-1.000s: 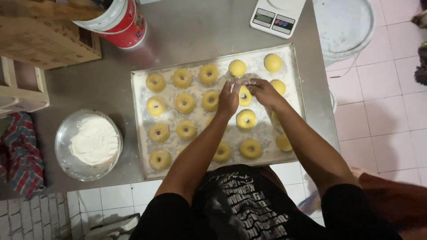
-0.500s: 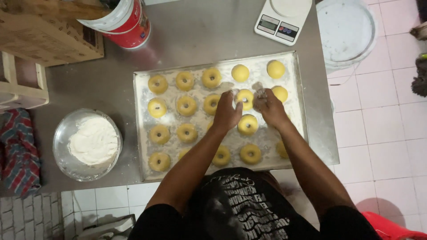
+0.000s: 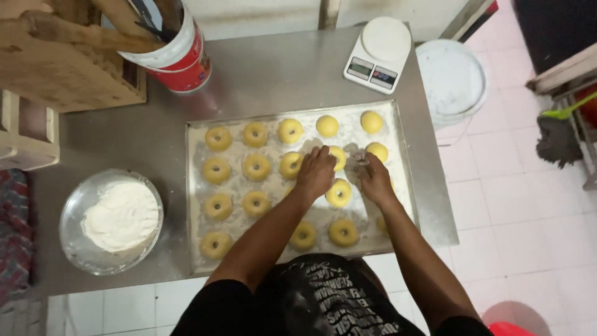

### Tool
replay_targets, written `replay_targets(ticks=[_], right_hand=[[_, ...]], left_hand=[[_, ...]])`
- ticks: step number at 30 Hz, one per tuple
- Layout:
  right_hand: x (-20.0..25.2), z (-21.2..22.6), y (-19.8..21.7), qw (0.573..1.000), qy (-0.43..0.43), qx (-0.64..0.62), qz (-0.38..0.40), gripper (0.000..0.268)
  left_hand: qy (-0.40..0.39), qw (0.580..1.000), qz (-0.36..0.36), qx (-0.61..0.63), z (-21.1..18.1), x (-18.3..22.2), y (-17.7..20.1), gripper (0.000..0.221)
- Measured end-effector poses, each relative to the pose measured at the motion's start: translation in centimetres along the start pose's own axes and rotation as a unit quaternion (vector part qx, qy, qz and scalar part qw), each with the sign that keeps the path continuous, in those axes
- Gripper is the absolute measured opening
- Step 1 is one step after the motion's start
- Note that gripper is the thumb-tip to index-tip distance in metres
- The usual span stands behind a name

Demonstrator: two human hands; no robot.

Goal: Coating individual dough balls in flour and arranging them on a baking tray.

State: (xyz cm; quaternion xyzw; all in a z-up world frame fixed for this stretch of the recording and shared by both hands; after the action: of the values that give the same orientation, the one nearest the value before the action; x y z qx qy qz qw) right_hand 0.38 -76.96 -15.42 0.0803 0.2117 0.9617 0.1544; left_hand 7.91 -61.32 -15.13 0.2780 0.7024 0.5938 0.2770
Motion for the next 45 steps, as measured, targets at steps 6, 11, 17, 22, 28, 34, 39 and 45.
replay_targets(ticks=[6,11,17,22,28,34,39,45], right_hand=[[-2.7,2.5,-1.9,0.961,0.219,0.166,0.028,0.037],[-5.4,8.1,-5.4,0.893,0.285,0.334,0.093,0.073],[-8.7,6.3,-6.5,0.901,0.246,0.331,0.132,0.062],[-8.6,5.6,-4.1,0.910,0.341,0.237,0.019,0.055],[-10.0,2.5,-4.8,0.917,0.322,0.235,0.018,0.055],[-10.4,4.0,-5.6,0.920,0.298,0.254,0.028,0.048],[-11.5,4.0,-6.7,0.889,0.307,0.339,-0.013,0.049],[-12.7,0.7,-7.8,0.913,0.269,0.307,-0.017,0.043]], left_hand=[[-0.015,0.989,-0.140,0.041,1.0,5.2,3.9,0.038],[0.025,0.968,-0.213,0.130,3.8,12.6,9.4,0.032],[0.144,0.958,-0.203,0.145,6.8,18.6,10.2,0.022],[0.203,0.940,-0.196,0.195,7.7,20.1,10.3,0.020],[0.195,0.938,-0.197,0.208,7.4,19.0,10.5,0.019],[0.207,0.939,-0.168,0.218,7.4,18.4,10.6,0.019],[0.227,0.937,-0.142,0.225,7.4,18.8,10.2,0.019],[0.193,0.944,-0.183,0.196,7.3,19.7,11.0,0.017]])
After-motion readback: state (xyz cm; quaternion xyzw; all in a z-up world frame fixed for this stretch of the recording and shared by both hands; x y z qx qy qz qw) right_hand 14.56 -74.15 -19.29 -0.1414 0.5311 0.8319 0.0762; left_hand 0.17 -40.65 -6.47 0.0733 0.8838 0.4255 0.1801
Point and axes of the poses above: each hand's wrist, its own x-axis away from the middle knuckle, its own y-axis out of the back of the hand, z = x × y, the point moved 7 cm from there along -x, towards the middle knuckle, and after that the axes turned 14 degrees about -x, right-handed, at the moved point
